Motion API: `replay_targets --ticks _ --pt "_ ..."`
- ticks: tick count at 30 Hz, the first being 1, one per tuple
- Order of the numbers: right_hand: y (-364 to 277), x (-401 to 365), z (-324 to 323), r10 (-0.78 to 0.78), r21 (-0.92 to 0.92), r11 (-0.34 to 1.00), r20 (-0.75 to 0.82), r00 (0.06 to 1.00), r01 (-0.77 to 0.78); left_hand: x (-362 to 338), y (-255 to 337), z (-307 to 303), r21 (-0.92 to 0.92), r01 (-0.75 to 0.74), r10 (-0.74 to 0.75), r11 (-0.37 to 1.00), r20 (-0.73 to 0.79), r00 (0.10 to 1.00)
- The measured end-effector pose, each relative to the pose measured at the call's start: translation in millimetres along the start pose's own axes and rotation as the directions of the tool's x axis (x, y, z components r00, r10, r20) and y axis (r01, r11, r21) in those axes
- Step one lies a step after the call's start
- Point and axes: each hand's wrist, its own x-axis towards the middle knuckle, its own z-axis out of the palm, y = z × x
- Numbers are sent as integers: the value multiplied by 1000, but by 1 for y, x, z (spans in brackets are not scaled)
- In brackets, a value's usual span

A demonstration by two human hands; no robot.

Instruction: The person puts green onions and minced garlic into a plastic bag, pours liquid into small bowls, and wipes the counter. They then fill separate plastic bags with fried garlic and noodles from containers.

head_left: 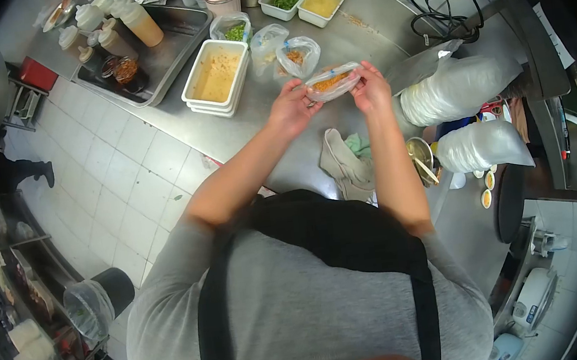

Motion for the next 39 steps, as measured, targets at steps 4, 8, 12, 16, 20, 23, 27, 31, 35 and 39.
replay_targets --ticks 4,8,12,16,20,23,27,31,35,39 --pt "15 49 -5 17 -28 999 -139 990 -21 28 -16 -6 -11 -34 33 999 -53 998" --pt "22 85 30 30 -23 999 9 1000 -30 39 -11 -7 -63 -198 197 978 -20 980" --pt "11 118 57 -88 -415 908 -61 994 55 42 9 -19 11 -309 309 951 -13 951" --pt "8 156 80 -51 -402 916 -155 987 -16 25 15 -17 156 -260 276 953 -92 957" --pt "11 175 94 -76 -349 937 -130 989 26 0 17 -14 272 -228 276 935 -152 949" --pt "10 179 86 -144 -389 917 -114 983 89 -15 16 -17 335 -220 283 916 -150 948" --pt "-2 147 72 -298 -466 854 -76 952 230 -36 18 -13 377 -222 274 899 -90 957" --pt "-34 99 60 -409 -417 818 64 910 397 -63 24 2 441 -231 265 867 -17 964" --pt "-66 9 55 -296 -435 839 139 945 327 -88 32 15 491 -263 249 830 97 964" --pt "-47 -66 26 -159 -463 854 204 966 238 -108 35 17 542 -244 185 804 162 969"
